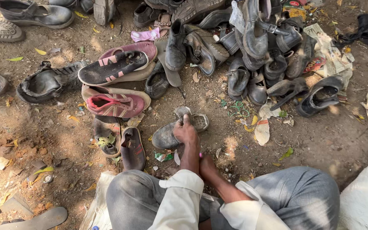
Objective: The person uses a knife to scrape and cut the soles of various shoes, handling them one at a time and placing them back onto a pile on the ground.
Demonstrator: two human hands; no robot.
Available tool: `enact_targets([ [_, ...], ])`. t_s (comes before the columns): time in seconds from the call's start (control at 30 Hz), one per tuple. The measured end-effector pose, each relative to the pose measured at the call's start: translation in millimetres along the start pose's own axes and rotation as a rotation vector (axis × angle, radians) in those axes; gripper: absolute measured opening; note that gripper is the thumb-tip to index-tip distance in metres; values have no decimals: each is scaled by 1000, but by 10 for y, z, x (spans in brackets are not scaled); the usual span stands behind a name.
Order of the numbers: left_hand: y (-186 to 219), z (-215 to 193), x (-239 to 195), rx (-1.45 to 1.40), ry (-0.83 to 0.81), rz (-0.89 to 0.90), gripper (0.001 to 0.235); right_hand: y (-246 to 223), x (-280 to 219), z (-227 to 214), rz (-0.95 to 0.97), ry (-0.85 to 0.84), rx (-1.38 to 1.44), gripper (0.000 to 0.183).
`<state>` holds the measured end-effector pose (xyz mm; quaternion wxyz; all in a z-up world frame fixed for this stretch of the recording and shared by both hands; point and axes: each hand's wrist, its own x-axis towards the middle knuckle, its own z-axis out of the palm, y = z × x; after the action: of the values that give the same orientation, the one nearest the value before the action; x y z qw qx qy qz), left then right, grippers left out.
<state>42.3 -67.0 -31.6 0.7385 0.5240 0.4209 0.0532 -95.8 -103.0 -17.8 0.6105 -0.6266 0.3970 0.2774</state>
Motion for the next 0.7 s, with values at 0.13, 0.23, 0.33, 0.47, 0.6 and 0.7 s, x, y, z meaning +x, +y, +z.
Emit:
enact_targets([
  [0.13, 247, -99, -281, 396, -416, 263, 29, -187, -50, -254, 99, -18, -178, 44],
  [0.23, 759, -380, -313, 1314, -786, 649, 38, -132, 58, -322, -326, -3, -358, 44],
  [0.33, 1083, -691, -301, 1735, -941, 1154, 50, -16, 123, -314, -189, -83, -130, 40],
  [0.47, 1061, -733, -235, 1599, -912, 1198, 56, 83, 425, -293, -348, 120, -242, 39],
  [0.6, 894, -683, -393, 1579, -884, 1018, 59, 39, 604, -524, -465, 263, -567, 36],
  [0.7, 896, -674, -483, 1499, -852, 969, 53, -229, 553, -622, -410, 174, -576, 35],
])
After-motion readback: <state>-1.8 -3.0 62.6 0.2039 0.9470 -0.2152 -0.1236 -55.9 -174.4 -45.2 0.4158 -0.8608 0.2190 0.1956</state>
